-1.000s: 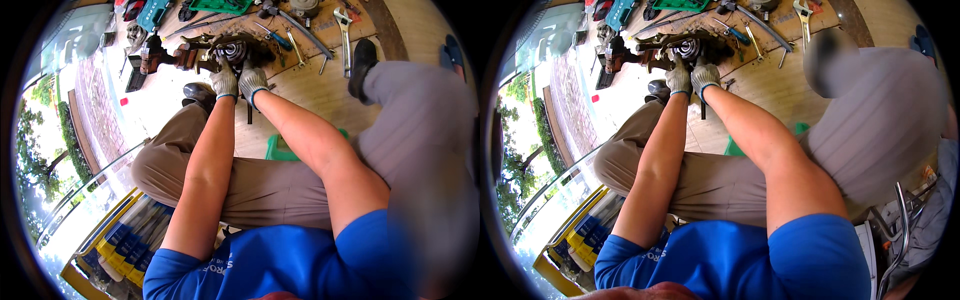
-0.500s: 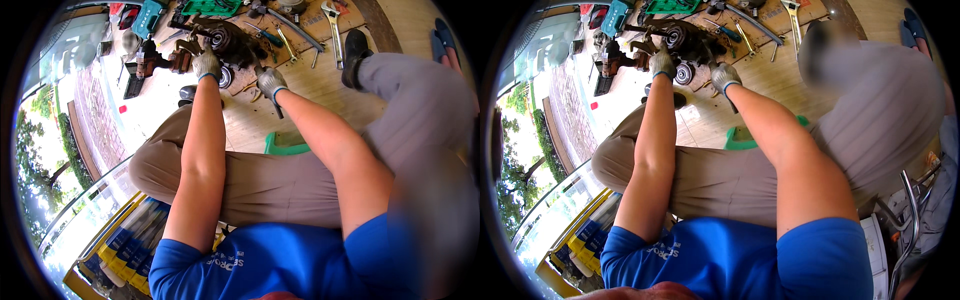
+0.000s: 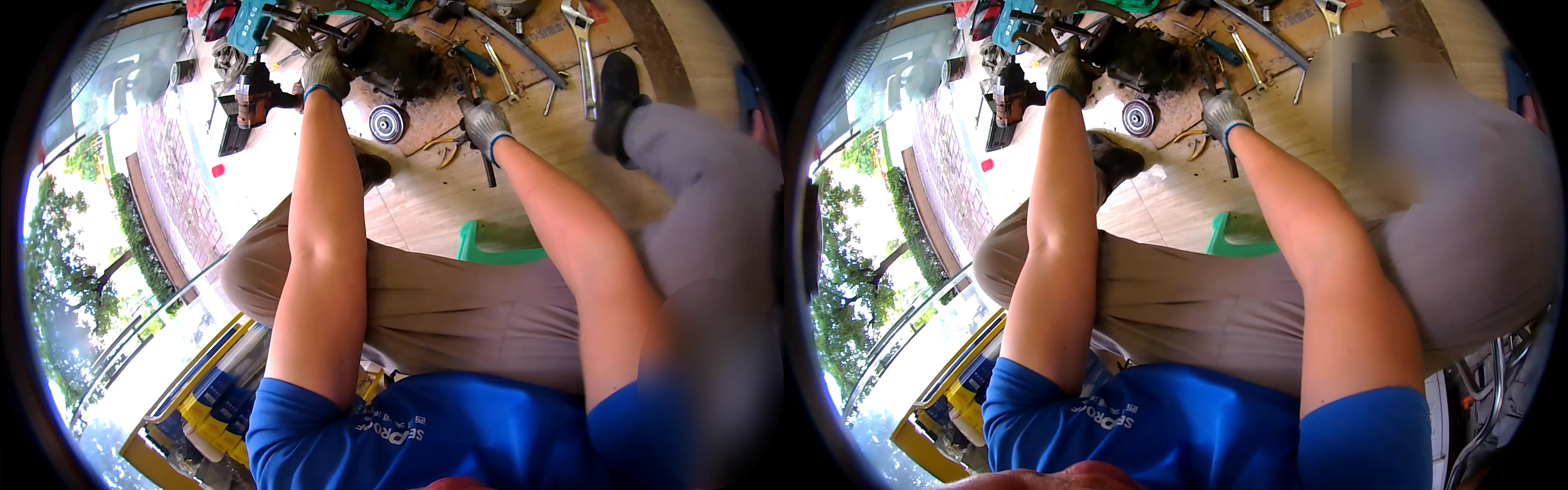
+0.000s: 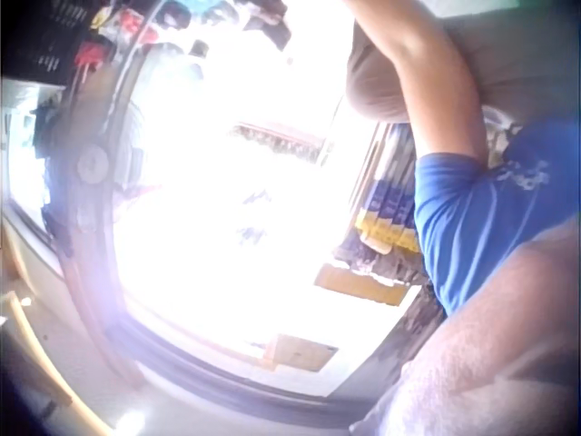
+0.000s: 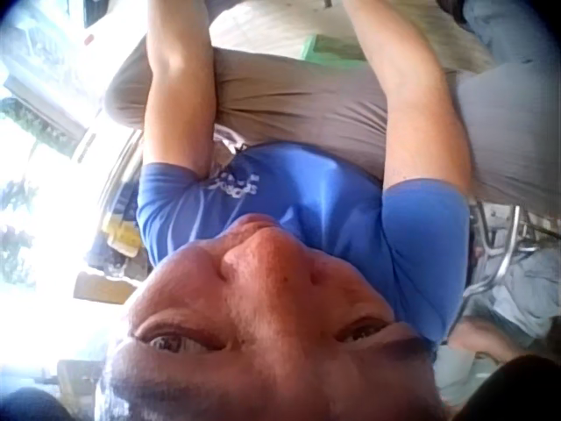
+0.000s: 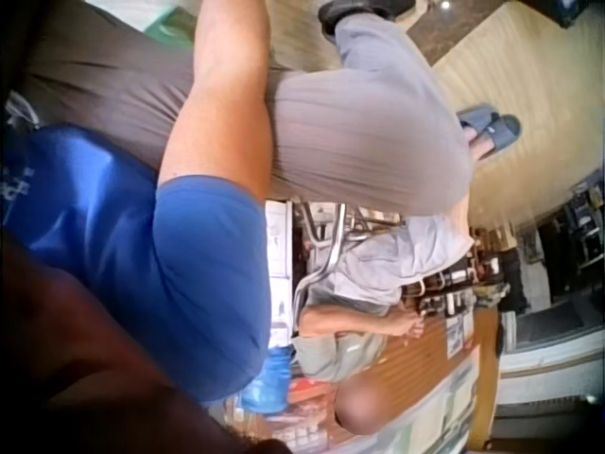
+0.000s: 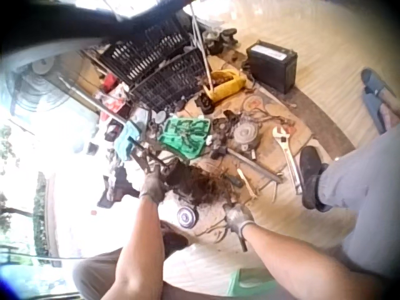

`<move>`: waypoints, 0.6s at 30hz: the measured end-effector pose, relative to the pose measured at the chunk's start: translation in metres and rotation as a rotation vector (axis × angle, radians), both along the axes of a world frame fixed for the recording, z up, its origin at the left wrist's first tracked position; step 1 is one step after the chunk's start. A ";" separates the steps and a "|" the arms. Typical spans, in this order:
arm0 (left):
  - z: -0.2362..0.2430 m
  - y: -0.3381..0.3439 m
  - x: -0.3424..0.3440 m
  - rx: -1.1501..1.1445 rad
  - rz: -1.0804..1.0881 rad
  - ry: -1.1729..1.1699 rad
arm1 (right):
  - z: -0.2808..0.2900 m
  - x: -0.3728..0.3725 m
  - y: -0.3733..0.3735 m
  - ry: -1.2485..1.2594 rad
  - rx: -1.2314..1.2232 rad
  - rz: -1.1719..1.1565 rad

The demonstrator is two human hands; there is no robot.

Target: The person sits on a small stool and uses a wrench and pliers to disassemble and adjust a mechanical part, likely a compressor. They remove a bolt and a spring, manipulate internal components, and inspect the assembly throughout the process.

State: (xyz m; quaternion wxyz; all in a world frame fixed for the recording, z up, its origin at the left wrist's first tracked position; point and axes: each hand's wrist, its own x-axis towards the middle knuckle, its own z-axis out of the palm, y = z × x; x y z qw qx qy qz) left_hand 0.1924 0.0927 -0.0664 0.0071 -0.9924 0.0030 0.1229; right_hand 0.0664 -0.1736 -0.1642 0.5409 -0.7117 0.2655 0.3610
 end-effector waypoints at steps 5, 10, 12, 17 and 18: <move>-0.013 0.022 0.026 -0.054 -0.073 -0.062 | -0.006 0.006 -0.005 -0.020 -0.003 -0.013; -0.034 0.044 0.049 -1.163 0.836 0.100 | -0.015 0.010 -0.001 -0.018 0.027 0.028; -0.030 0.034 0.051 -1.149 0.856 -0.018 | -0.018 0.009 -0.001 -0.017 0.031 0.023; -0.027 -0.001 0.054 -1.577 0.913 0.020 | -0.041 0.005 -0.007 -0.096 -0.022 0.101; -0.030 0.029 0.059 -1.570 0.881 0.098 | -0.043 0.005 -0.002 -0.110 -0.010 0.118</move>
